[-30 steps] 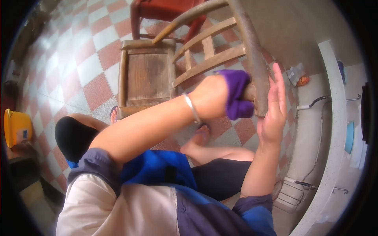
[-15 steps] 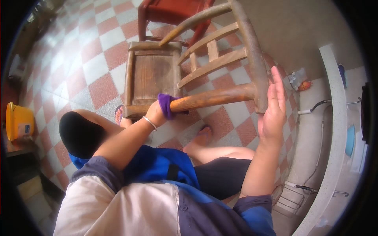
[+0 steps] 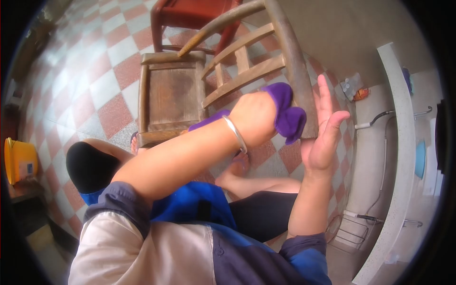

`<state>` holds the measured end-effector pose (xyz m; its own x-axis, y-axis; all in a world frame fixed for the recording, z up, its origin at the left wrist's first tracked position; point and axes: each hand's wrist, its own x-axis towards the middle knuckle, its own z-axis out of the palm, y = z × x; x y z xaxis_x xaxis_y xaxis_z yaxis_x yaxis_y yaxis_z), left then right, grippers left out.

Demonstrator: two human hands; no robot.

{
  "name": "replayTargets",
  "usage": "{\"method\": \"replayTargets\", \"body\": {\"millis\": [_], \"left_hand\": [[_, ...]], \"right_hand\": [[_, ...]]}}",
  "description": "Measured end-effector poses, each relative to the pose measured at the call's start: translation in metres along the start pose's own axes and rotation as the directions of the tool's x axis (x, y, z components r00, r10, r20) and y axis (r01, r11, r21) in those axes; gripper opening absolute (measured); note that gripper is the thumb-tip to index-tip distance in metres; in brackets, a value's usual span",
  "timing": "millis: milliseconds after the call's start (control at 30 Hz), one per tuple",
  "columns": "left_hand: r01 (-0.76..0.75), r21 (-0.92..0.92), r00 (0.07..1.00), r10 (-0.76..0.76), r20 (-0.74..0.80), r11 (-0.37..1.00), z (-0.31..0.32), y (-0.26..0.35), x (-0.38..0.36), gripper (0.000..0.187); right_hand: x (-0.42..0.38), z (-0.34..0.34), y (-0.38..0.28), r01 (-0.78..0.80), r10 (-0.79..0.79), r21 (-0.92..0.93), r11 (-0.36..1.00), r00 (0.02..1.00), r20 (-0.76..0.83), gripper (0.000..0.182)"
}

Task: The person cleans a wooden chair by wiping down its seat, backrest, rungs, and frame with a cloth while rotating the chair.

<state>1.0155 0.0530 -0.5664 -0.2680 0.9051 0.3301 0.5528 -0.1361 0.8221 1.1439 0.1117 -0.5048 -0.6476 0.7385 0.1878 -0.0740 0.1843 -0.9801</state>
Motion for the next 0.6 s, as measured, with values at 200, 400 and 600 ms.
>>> {"method": "replayTargets", "body": {"millis": [200, 400, 600], "left_hand": [[-0.207, -0.366, 0.975, 0.223, 0.002, 0.907, -0.003, -0.024, 0.031, 0.021], [0.154, -0.464, 0.985, -0.098, 0.143, 0.872, -0.011, 0.004, -0.013, 0.027], [-0.286, 0.317, 0.874, 0.382, -0.300, 0.904, 0.017, -0.003, -0.024, 0.044]], "right_hand": [[0.007, -0.011, 0.012, 0.069, -0.063, -0.134, 0.989, 0.997, 0.051, 0.091], [-0.002, 0.012, -0.010, 0.051, -0.051, 0.035, 0.998, 0.999, -0.003, 0.084], [0.008, -0.011, 0.016, 0.142, -0.142, -0.138, 0.980, 0.990, 0.011, 0.078]]}}
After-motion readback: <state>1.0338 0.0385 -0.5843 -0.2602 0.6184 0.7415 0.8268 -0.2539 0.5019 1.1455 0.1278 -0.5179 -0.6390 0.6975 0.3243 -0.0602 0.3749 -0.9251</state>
